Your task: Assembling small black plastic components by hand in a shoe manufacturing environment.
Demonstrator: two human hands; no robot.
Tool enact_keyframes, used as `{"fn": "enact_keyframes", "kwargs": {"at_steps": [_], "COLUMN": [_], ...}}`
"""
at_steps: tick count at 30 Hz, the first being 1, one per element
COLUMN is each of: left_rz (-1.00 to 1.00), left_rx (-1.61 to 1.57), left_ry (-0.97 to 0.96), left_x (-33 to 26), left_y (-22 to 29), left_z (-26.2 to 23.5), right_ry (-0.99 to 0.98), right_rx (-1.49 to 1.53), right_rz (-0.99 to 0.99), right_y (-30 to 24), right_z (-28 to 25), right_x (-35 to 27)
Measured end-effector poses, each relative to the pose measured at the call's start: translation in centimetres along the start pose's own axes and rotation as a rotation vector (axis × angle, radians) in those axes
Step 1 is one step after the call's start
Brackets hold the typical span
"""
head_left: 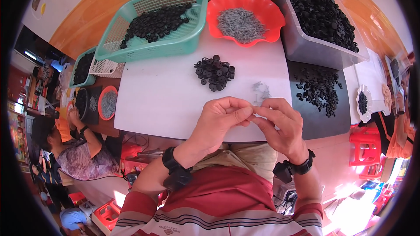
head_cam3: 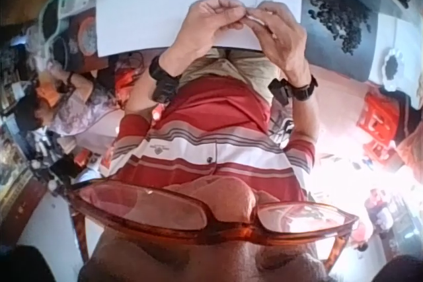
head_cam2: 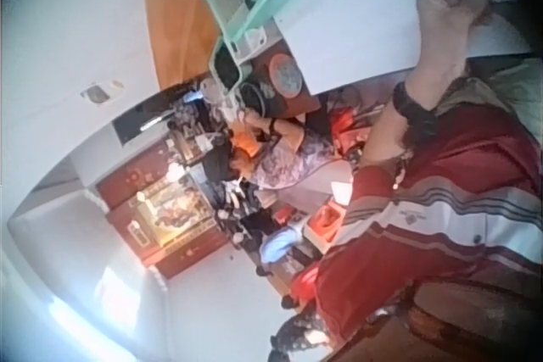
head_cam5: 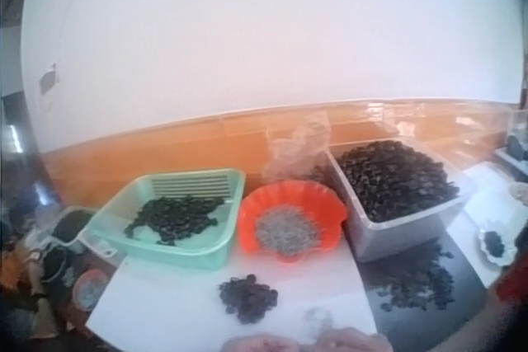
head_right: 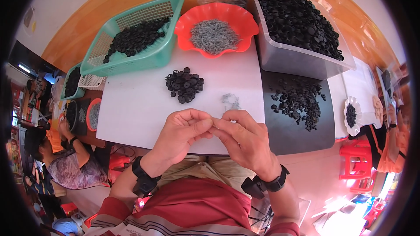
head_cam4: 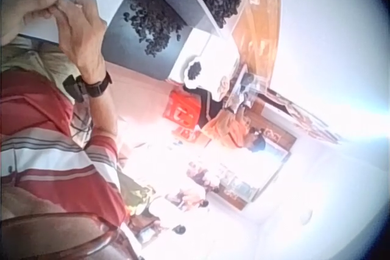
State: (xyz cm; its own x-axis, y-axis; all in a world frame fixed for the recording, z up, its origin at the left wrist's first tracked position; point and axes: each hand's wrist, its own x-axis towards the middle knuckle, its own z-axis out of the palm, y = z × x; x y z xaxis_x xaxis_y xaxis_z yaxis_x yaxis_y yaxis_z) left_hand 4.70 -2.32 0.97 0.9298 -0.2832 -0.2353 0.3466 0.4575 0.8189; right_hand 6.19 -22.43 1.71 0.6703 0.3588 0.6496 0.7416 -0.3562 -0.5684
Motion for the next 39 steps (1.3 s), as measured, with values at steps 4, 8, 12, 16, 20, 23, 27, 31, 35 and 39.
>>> {"fn": "enact_keyframes", "kwargs": {"at_steps": [4, 8, 12, 16, 20, 23, 27, 31, 35, 39], "left_rz": [-0.106, -0.144, -0.162, -0.049, 0.765, 0.838, 0.807, 0.823, 0.699, 0.683], "left_rx": [-0.152, -0.155, -0.248, 0.145, 1.121, 1.402, 1.463, 1.523, 1.274, 1.19], "left_ry": [-0.008, -0.02, -0.041, 0.037, 0.331, 0.411, 0.395, 0.366, 0.328, 0.236], "left_x": [-1.2, -2.0, -2.6, -3.2, -3.1, -2.4, -1.8, -1.6, -2.1, -2.6], "left_y": [0.1, -0.1, -0.7, -0.4, -0.1, 0.4, 0.0, 0.2, 0.4, 0.2], "left_z": [0.6, 0.3, 0.5, 0.5, -1.9, -3.6, -4.4, -4.5, -3.6, -2.5], "right_ry": [0.035, 0.075, 0.097, 0.08, 0.094, 0.093, 0.057, 0.052, 0.046, 0.025], "right_rx": [-0.03, -0.013, 0.085, 0.132, 0.153, 0.167, 0.206, 0.216, 0.235, 0.243], "right_rz": [-0.033, -0.029, 0.015, 0.048, 0.117, 0.12, 0.129, 0.145, 0.216, 0.275], "right_y": [-0.2, -1.0, -1.6, -1.9, -2.2, -2.2, -2.4, -2.6, -2.4, -2.4], "right_z": [0.4, 0.8, 0.9, 0.8, 0.5, 0.4, 0.5, 0.7, 1.4, 2.3], "right_x": [-0.7, -1.0, -1.6, -2.0, -2.2, -2.2, -2.1, -2.2, -2.2, -2.0]}}
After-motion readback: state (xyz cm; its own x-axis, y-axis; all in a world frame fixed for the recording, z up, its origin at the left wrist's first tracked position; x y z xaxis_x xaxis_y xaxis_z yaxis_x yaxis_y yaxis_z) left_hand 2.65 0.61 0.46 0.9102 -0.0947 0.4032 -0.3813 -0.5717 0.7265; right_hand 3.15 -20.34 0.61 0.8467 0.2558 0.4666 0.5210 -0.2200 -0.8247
